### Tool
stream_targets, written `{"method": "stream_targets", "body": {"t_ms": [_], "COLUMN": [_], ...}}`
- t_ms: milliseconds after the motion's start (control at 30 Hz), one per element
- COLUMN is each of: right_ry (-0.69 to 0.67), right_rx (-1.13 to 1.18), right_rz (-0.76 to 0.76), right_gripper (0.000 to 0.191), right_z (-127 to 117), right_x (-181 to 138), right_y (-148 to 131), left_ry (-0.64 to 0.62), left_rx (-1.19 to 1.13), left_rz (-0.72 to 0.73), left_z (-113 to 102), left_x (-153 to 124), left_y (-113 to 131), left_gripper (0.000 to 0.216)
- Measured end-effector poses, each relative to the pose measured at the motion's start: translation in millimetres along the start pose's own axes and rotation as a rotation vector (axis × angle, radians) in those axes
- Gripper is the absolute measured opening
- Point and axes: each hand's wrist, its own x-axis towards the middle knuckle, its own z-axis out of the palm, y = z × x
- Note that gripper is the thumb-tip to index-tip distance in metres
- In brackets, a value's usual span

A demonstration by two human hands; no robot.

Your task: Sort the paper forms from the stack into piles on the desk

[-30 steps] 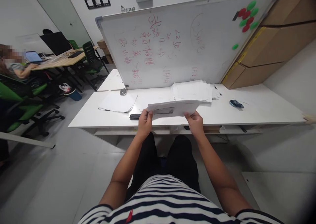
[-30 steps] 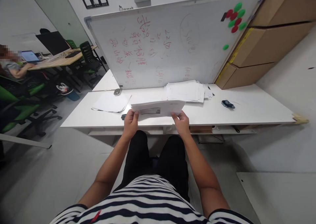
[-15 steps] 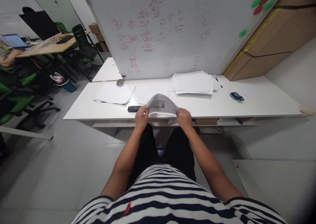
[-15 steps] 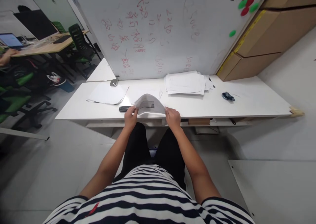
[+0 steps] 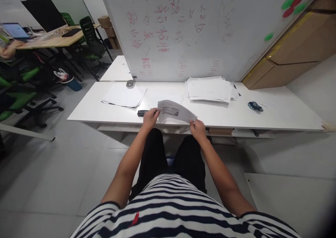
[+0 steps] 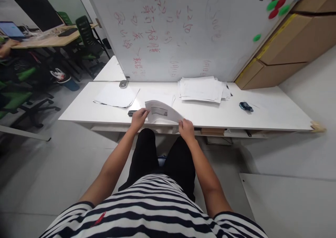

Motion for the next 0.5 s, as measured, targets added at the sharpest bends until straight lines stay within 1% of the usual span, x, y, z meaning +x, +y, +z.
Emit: {"method": "stream_targets", "body": {"t_ms": [67, 133, 233, 267, 333, 367, 433, 500], "right_ry": [-0.032, -0.037, -0.031, -0.041, -0.087, -0.114, -0.155, -0.177], "right_rx": [0.121, 0.293, 0.589, 0.678, 0.815, 0.858, 0.896, 0.898], "right_rz": [0.109, 0.254, 0.487, 0.562, 0.694, 0.74, 0.785, 0.797], "right_gripper": [0.037, 0.037, 0.038, 0.039, 0.045, 0.048, 0.05, 0.048], "right_z": [-8, -13, -13, -12, -8, -7, -5, -5], "right_x": [-8, -17, -29, -32, -36, -38, -40, -40], "right_y": [-2, -4, -5, -5, -8, -10, -17, -25], "left_ry": [-0.012, 0.023, 0.076, 0.068, 0.01, -0.026, -0.066, -0.049], "left_rx": [-0.029, -0.03, 0.131, 0.207, 0.326, 0.363, 0.396, 0.39], "left_rz": [0.028, 0.054, 0.076, 0.075, 0.052, 0.031, -0.023, -0.075], "left_z": [-8, -16, -25, -26, -25, -23, -18, -13], "left_x": [-6, -7, 3, 8, 17, 21, 26, 27], "left_y": [0, -6, -26, -35, -54, -62, -74, -80], "left_gripper": [0.028, 0.033, 0.037, 0.037, 0.035, 0.035, 0.039, 0.045]}}
